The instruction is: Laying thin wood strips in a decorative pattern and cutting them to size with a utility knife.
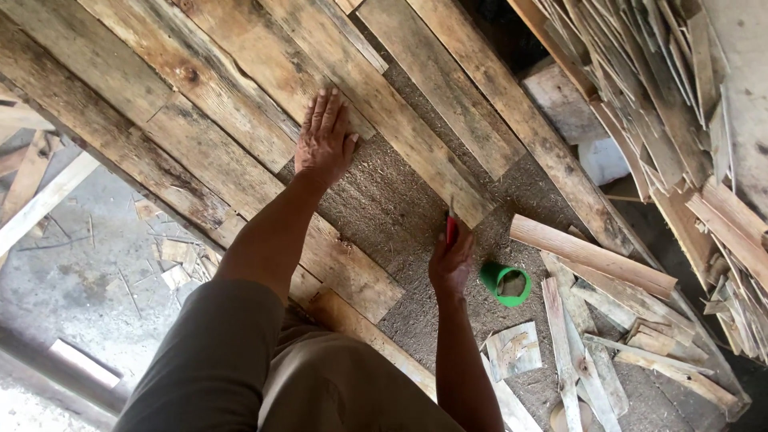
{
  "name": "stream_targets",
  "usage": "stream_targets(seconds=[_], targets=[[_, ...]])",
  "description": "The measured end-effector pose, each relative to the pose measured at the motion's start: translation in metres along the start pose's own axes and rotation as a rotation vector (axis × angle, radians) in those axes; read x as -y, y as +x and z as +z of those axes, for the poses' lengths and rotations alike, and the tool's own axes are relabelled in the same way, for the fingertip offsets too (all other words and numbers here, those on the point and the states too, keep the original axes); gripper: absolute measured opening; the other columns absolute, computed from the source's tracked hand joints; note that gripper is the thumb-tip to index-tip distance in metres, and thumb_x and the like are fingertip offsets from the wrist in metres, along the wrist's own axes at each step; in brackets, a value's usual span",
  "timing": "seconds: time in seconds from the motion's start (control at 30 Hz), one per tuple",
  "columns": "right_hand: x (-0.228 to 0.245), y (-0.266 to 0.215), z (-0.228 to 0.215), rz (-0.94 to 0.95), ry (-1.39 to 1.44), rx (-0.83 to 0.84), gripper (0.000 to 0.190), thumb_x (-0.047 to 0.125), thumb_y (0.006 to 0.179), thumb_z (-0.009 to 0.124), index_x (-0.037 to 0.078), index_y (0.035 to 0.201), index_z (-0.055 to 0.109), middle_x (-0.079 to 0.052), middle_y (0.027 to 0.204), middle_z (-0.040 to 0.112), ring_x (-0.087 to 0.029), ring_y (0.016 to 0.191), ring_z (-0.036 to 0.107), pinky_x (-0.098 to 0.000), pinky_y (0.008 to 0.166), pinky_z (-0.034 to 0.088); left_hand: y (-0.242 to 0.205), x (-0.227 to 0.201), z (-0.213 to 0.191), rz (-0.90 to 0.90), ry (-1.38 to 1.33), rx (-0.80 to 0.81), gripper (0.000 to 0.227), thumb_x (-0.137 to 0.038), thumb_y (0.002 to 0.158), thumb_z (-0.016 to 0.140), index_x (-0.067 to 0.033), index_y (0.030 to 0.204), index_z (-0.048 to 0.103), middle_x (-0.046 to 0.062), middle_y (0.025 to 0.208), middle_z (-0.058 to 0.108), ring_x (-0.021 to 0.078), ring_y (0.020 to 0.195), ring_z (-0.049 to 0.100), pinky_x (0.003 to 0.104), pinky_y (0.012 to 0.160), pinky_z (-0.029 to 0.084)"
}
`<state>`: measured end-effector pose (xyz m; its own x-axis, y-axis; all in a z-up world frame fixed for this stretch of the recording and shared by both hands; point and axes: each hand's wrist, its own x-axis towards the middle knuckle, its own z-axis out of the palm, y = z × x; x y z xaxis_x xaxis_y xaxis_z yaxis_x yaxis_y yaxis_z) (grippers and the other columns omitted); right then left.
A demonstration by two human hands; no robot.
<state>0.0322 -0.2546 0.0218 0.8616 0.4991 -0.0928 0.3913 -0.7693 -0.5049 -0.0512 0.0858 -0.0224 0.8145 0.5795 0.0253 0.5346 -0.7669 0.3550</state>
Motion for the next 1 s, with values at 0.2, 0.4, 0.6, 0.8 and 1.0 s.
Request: stream_targets(seconds=[0.2, 0.4, 0.6, 0.8, 1.0], targets=[[0.069, 0.072, 0.021, -0.309, 0.006, 0.046, 0.036, 0.020, 0.107, 0.056, 0.011, 0.142, 0.054, -0.019, 0.122, 0.070, -0.034, 0.101, 0.074, -0.0454, 0.083, 0.063, -0.002, -0.002, -0.008, -0.034, -0.022, 0.010, 0.069, -0.044, 0.109, 0.037, 0.0003, 0.162, 0.034, 0.017, 0.173, 0.015, 0.0321, 0.161, 0.009, 0.043, 0.132, 0.007], [0.157, 0.133, 0.042, -0.354, -0.092, 0.251, 0.041, 0.018, 0.103, 0.056, 0.016, 0.144, 0.054, -0.014, 0.124, 0.072, -0.032, 0.097, 0.075, -0.0449, 0.085, 0.060, -0.001, 0.000, -0.011, -0.058, -0.095, -0.034, 0.073, -0.041, 0.104, 0.049, 0.0031, 0.160, 0.034, 0.020, 0.172, 0.017, 0.0332, 0.161, 0.013, 0.042, 0.132, 0.010], [0.186, 0.163, 0.068, -0.546, -0.156, 0.234, 0.041, 0.014, 0.102, 0.057, 0.015, 0.143, 0.056, -0.015, 0.122, 0.073, -0.033, 0.105, 0.072, -0.0454, 0.090, 0.057, -0.001, 0.003, -0.009, -0.063, -0.167, -0.053, 0.077, -0.039, 0.099, 0.059, 0.0048, 0.157, 0.035, 0.018, 0.171, 0.020, 0.0340, 0.160, 0.015, 0.044, 0.132, 0.011], [0.186, 0.172, 0.082, -0.584, -0.145, 0.223, 0.040, 0.014, 0.103, 0.057, 0.011, 0.143, 0.057, -0.014, 0.126, 0.072, -0.030, 0.109, 0.072, -0.0426, 0.095, 0.057, 0.000, 0.005, -0.001, -0.057, -0.098, -0.007, 0.074, -0.040, 0.101, 0.055, 0.0043, 0.158, 0.034, 0.020, 0.172, 0.016, 0.0332, 0.160, 0.012, 0.044, 0.132, 0.009], [0.183, 0.171, 0.086, -0.575, -0.152, 0.231, 0.039, 0.012, 0.104, 0.056, 0.008, 0.143, 0.057, -0.014, 0.130, 0.071, -0.029, 0.112, 0.072, -0.0414, 0.097, 0.056, -0.001, 0.004, 0.001, -0.053, -0.093, 0.011, 0.075, -0.041, 0.102, 0.050, 0.0037, 0.159, 0.031, 0.019, 0.172, 0.015, 0.0316, 0.160, 0.010, 0.043, 0.132, 0.007]])
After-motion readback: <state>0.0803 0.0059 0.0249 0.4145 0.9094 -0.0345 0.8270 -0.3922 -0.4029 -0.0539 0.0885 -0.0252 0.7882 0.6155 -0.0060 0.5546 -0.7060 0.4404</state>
